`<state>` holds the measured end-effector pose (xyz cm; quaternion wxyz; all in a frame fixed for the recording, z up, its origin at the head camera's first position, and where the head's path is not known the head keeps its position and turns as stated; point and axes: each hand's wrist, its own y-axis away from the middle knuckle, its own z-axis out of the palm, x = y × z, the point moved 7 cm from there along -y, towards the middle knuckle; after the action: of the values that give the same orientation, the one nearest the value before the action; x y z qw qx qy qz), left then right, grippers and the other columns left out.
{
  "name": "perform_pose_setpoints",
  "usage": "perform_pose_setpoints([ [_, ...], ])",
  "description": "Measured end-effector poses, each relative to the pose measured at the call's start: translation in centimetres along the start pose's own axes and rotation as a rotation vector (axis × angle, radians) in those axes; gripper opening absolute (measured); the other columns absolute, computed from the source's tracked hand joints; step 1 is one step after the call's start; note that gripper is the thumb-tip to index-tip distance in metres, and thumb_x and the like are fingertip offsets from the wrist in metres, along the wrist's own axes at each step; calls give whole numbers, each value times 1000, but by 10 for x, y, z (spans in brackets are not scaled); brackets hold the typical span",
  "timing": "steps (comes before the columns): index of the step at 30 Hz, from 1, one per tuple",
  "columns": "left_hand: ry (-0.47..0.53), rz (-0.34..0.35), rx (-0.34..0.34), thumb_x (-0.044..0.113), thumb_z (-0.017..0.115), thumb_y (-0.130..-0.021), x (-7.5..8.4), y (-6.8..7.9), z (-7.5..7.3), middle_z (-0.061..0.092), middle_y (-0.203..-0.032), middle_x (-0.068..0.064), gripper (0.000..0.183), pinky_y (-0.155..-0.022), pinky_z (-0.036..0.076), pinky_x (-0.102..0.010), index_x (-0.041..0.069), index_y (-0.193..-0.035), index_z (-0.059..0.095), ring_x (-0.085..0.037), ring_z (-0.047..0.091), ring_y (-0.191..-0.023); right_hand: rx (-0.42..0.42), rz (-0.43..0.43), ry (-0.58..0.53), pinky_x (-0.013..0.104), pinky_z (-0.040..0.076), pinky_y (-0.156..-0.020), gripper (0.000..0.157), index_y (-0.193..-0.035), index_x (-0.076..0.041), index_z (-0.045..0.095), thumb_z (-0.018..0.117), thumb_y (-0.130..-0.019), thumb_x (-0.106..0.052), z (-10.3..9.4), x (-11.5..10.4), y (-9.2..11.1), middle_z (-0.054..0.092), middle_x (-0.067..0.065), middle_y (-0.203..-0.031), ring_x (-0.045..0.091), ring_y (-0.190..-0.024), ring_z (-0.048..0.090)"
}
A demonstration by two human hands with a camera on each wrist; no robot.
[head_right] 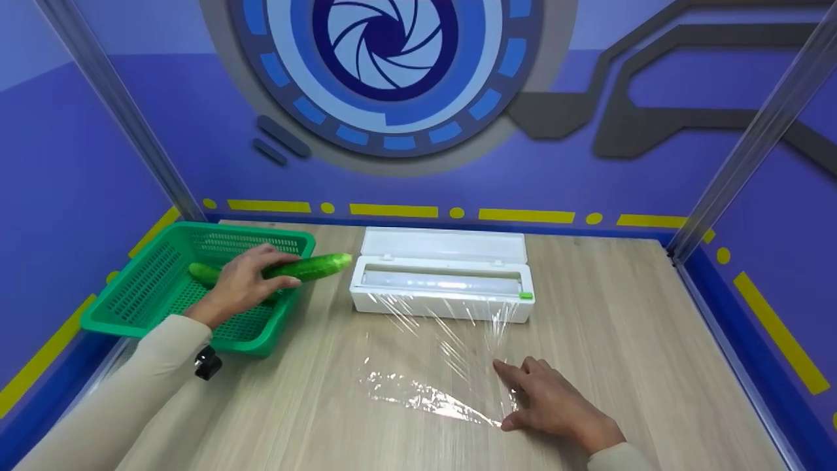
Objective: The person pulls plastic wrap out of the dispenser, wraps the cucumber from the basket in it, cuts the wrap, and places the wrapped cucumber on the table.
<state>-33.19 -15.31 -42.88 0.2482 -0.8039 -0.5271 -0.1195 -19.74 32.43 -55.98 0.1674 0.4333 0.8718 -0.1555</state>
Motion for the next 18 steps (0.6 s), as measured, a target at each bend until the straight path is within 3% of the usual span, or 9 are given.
perform_pose_setpoints([
  [9, -35, 143, -22, 36, 82, -94, 54, 1, 30, 66, -110, -3, 39, -82, 52, -46, 16, -127, 77, -24, 59, -98, -15, 25, -9, 22, 34, -66, 93, -151, -8, 58, 91, -78, -54, 0, 0, 0, 39, -9, -90, 4, -81, 34],
  [18, 4, 201, -111, 38, 80, -96, 92, 3, 63, 66, -110, -3, 41, -81, 49, -40, 15, -130, 77, -21, 58, -96, -1, 12, -2, 22, 34, -66, 93, -151, -7, 58, 91, -77, -54, 0, 0, 2, 38, -9, -90, 4, -81, 33],
])
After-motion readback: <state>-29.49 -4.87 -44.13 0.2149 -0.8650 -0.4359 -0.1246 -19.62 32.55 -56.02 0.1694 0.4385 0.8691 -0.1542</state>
